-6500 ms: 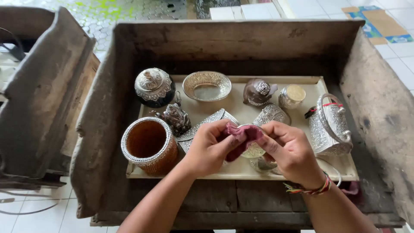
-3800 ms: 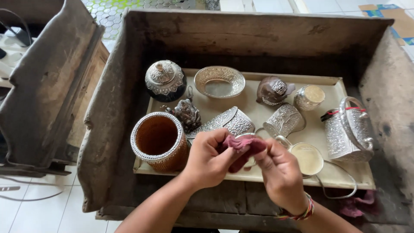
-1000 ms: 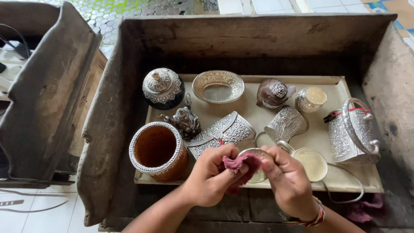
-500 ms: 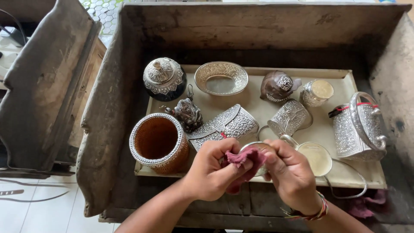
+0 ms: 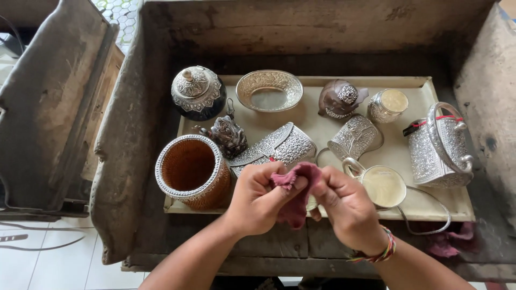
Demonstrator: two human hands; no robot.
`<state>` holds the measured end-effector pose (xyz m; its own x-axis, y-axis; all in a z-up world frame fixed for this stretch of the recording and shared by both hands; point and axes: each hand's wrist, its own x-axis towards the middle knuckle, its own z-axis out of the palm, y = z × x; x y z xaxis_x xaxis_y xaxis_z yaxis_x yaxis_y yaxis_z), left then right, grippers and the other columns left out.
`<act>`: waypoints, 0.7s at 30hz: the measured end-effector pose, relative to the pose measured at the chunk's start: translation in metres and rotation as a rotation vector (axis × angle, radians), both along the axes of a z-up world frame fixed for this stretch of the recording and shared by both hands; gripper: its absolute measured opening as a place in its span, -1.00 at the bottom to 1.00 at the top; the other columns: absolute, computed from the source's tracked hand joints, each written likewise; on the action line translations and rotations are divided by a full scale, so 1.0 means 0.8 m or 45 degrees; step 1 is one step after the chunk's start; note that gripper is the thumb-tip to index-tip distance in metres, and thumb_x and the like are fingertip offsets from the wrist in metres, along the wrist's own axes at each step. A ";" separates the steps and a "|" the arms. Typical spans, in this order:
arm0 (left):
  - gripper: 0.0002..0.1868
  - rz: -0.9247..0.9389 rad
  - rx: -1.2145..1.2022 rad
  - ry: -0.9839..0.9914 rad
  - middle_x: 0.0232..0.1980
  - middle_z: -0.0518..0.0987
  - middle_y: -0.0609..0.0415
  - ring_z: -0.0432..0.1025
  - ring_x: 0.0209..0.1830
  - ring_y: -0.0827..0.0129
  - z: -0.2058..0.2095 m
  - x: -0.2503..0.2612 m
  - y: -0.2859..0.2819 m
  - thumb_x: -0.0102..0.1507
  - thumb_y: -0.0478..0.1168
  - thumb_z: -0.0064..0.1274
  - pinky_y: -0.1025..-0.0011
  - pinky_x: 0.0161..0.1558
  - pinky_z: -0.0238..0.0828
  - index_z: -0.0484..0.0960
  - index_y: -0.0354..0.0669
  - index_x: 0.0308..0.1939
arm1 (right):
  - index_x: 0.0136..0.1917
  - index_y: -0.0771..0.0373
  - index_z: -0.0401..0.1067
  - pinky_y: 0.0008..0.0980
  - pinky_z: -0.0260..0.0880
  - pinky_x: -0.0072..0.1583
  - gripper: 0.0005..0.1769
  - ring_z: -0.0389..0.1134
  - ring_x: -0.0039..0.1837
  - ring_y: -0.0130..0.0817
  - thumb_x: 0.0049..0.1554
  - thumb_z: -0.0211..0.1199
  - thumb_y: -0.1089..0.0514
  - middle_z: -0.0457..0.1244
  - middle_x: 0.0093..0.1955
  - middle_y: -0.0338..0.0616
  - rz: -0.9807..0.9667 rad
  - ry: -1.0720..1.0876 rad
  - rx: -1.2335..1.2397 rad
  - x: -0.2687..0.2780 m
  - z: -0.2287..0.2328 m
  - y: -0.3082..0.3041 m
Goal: Polishing a small ornate silver object with a cloth in a workshop setting.
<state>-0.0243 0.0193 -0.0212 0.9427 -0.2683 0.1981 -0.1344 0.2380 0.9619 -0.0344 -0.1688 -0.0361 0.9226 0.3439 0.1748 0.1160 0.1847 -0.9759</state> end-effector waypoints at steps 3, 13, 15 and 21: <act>-0.65 -0.055 -0.006 0.031 -0.59 0.50 0.10 0.47 -0.69 0.42 0.004 0.000 0.000 0.37 -0.09 0.02 0.53 -0.70 0.36 0.37 -0.10 -0.47 | -0.11 0.26 0.38 -0.53 0.33 -0.33 -0.73 0.20 -0.33 -0.48 0.31 0.10 0.03 0.16 -0.30 -0.26 -0.064 -0.012 -0.029 0.000 -0.004 -0.004; -0.56 0.082 0.259 -0.227 -0.63 0.35 0.39 0.13 -0.61 0.68 0.000 0.002 0.001 0.29 0.02 0.15 0.53 -0.52 0.05 0.28 0.02 -0.53 | -0.09 0.23 0.42 -0.54 0.25 -0.30 -0.66 0.18 -0.33 -0.52 0.27 0.15 -0.10 0.20 -0.27 -0.24 -0.028 -0.050 -0.093 -0.003 0.011 -0.002; -0.48 0.068 0.159 -0.157 -0.68 0.36 0.33 0.19 -0.64 0.72 -0.001 0.000 -0.002 0.28 -0.01 0.18 0.57 -0.66 0.01 0.23 -0.03 -0.63 | -0.18 0.17 0.32 -0.47 0.21 -0.21 -0.68 0.17 -0.30 -0.46 0.33 0.04 -0.04 0.13 -0.32 -0.26 0.097 -0.217 -0.139 -0.002 0.021 0.001; -0.76 -0.130 0.203 -0.128 -0.51 0.35 0.33 0.16 -0.57 0.64 0.005 0.000 0.007 0.37 -0.10 0.05 0.54 -0.54 0.12 0.42 -0.08 -0.34 | -0.12 0.36 0.33 -0.49 0.30 -0.28 -0.74 0.23 -0.28 -0.37 0.34 0.08 0.13 0.17 -0.28 -0.15 0.035 0.137 0.323 0.009 -0.011 -0.017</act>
